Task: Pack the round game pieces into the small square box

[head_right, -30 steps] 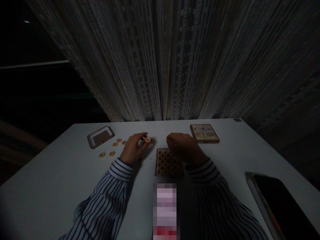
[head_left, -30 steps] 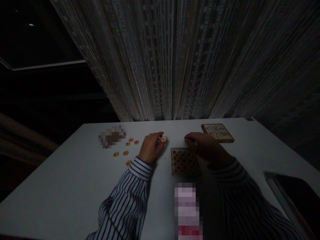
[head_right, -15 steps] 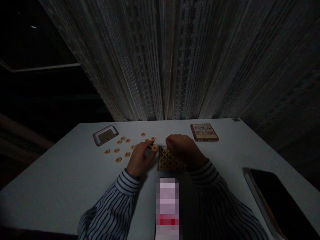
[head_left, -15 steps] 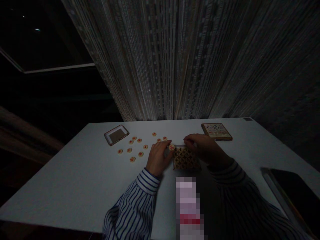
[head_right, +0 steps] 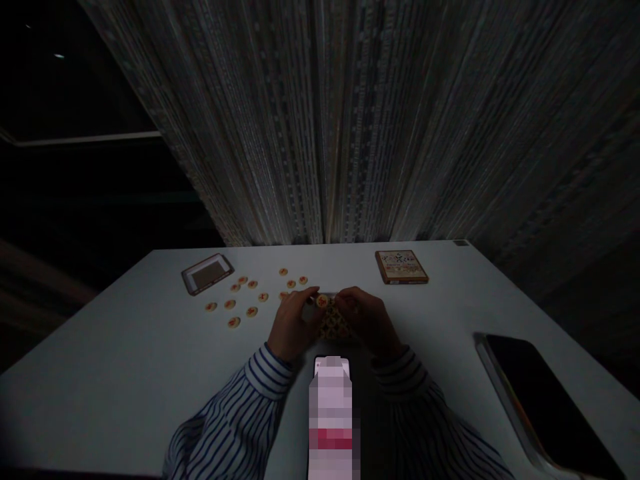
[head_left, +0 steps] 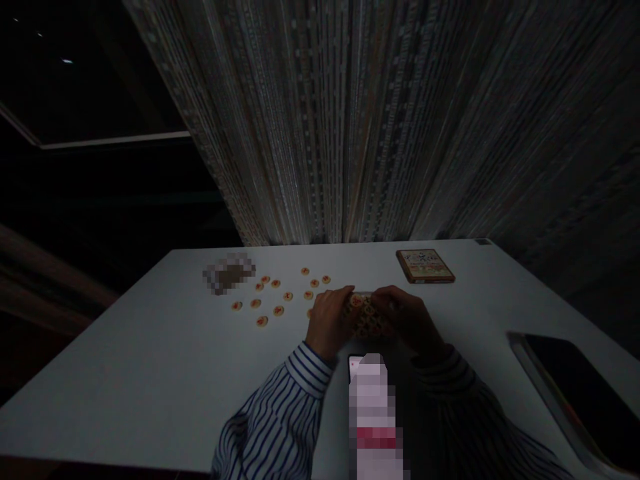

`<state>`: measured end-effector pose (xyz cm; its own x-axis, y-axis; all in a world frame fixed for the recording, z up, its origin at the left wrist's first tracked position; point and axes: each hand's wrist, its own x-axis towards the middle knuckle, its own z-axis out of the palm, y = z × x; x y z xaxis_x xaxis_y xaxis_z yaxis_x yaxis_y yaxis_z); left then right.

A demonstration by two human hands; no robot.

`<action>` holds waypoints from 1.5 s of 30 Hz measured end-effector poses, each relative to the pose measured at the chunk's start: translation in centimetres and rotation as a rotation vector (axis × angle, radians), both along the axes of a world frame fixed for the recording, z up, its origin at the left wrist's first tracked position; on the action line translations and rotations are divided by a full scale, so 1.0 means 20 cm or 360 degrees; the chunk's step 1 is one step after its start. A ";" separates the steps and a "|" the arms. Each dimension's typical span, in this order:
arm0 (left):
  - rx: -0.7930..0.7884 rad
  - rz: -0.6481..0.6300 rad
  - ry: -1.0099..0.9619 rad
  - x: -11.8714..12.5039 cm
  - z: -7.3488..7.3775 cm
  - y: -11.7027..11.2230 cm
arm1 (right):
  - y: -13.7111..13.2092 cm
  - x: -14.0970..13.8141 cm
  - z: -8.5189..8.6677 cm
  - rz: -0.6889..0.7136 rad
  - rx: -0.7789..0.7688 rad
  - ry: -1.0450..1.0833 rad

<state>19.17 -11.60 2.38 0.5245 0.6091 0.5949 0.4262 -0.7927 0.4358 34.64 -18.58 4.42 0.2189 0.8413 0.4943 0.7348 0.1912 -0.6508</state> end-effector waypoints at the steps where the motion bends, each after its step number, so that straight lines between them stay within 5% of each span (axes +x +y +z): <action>1: -0.0003 -0.0013 0.0002 0.00 -0.01 0.00 | 0.00 0.00 -0.02 -0.0008 0.0004 0.0051; 9: -0.0070 -0.0011 -0.0006 0.02 -0.09 -0.03 | 0.00 -0.02 -0.09 0.0163 -0.0088 0.0339; 24: -0.0265 -0.0120 -0.0161 -0.01 -0.11 -0.05 | -0.02 -0.02 -0.12 0.0275 -0.0230 0.0530; 38: -0.1215 -0.0151 -0.0497 -0.01 -0.04 -0.05 | -0.01 -0.03 -0.14 0.0322 -0.0073 0.0285; 45: -0.1414 -0.0109 -0.0754 0.00 -0.04 -0.04 | 0.00 -0.04 -0.16 0.0319 0.0121 -0.0035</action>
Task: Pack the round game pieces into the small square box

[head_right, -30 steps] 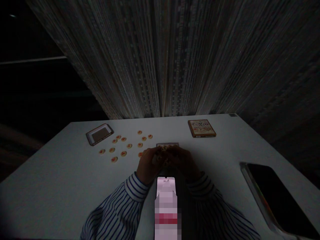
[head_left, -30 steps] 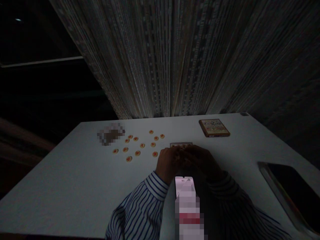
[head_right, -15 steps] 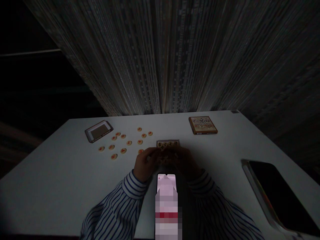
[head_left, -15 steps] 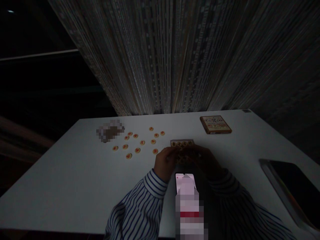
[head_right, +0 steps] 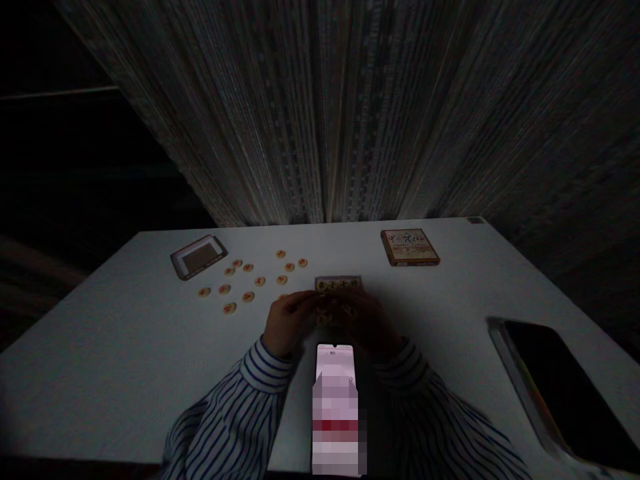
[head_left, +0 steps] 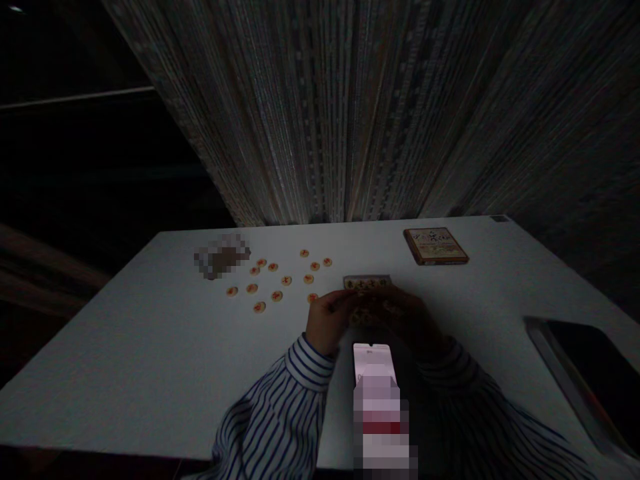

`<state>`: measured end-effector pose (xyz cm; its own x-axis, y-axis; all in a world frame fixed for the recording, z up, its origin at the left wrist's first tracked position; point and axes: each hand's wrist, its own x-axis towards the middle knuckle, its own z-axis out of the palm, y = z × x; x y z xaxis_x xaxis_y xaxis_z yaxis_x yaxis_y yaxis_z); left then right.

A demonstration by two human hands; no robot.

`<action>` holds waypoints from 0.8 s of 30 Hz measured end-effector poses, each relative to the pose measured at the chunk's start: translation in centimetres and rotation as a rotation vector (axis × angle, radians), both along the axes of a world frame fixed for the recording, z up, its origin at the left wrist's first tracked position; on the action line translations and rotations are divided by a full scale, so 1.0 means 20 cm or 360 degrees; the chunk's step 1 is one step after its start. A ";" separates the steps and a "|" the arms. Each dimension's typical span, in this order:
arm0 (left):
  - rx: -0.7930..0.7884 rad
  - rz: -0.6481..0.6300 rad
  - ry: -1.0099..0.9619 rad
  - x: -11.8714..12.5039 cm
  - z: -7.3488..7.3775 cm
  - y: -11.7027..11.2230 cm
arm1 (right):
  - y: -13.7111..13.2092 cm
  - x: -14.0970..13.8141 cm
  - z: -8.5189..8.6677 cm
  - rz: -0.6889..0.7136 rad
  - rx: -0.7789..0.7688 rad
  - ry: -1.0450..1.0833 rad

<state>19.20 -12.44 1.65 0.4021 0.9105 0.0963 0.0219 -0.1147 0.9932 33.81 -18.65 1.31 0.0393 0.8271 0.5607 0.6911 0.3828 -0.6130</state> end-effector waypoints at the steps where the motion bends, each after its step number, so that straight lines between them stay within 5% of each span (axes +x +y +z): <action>1: -0.0016 0.0016 -0.0015 0.00 0.00 0.00 | 0.00 0.00 0.00 0.0003 0.0061 -0.0073; 11: -0.0124 0.0006 -0.0002 0.00 -0.01 0.00 | 0.01 0.00 -0.01 -0.0104 0.0302 -0.0684; 24: 0.0123 0.0224 0.0276 -0.01 -0.04 0.03 | 0.02 0.05 -0.05 -0.0038 -0.0090 -0.0749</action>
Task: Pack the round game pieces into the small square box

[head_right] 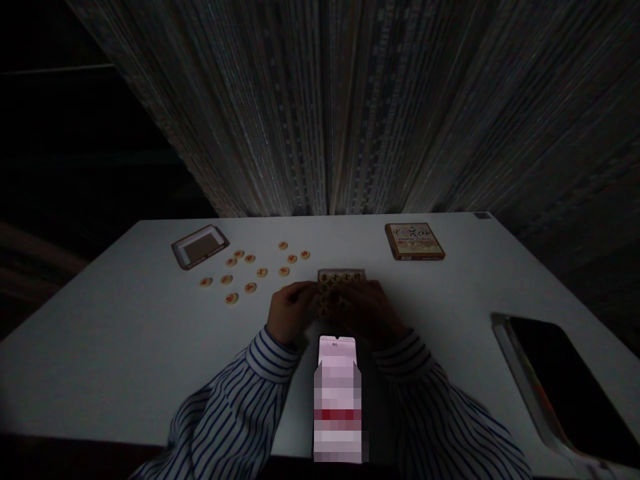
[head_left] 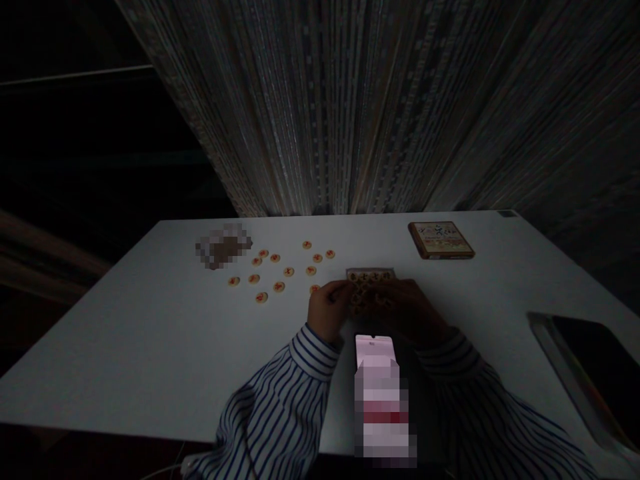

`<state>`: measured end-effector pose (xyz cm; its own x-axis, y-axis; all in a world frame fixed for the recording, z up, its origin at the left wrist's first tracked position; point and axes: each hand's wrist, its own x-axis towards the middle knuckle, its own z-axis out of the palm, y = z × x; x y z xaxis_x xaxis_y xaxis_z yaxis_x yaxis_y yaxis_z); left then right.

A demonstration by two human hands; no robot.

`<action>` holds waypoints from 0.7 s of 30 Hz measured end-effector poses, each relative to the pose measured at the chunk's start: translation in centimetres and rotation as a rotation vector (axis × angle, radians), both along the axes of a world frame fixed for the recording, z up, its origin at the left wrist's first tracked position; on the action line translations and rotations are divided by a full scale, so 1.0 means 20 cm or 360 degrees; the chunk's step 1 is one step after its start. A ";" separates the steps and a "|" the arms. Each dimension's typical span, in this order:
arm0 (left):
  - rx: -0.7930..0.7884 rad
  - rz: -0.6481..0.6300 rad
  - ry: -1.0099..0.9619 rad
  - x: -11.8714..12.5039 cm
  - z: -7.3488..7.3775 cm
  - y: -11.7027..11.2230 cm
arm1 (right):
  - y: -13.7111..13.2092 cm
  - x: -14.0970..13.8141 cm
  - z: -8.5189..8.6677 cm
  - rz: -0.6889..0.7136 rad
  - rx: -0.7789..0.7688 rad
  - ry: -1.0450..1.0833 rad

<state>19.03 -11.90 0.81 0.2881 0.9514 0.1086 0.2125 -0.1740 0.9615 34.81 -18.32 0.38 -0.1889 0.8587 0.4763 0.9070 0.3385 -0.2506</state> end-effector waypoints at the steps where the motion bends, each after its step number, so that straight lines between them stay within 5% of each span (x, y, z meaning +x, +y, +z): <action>1: 0.0015 0.0009 0.0022 0.00 -0.01 0.01 | 0.00 0.00 0.00 -0.0010 -0.0036 -0.0010; 8: 0.0057 0.0024 0.0101 -0.01 -0.08 0.04 | -0.01 -0.01 -0.01 -0.0084 -0.0197 -0.0092; 21: 0.0027 0.0063 0.0126 -0.02 -0.11 0.05 | -0.02 0.00 0.00 -0.0050 -0.0306 -0.0192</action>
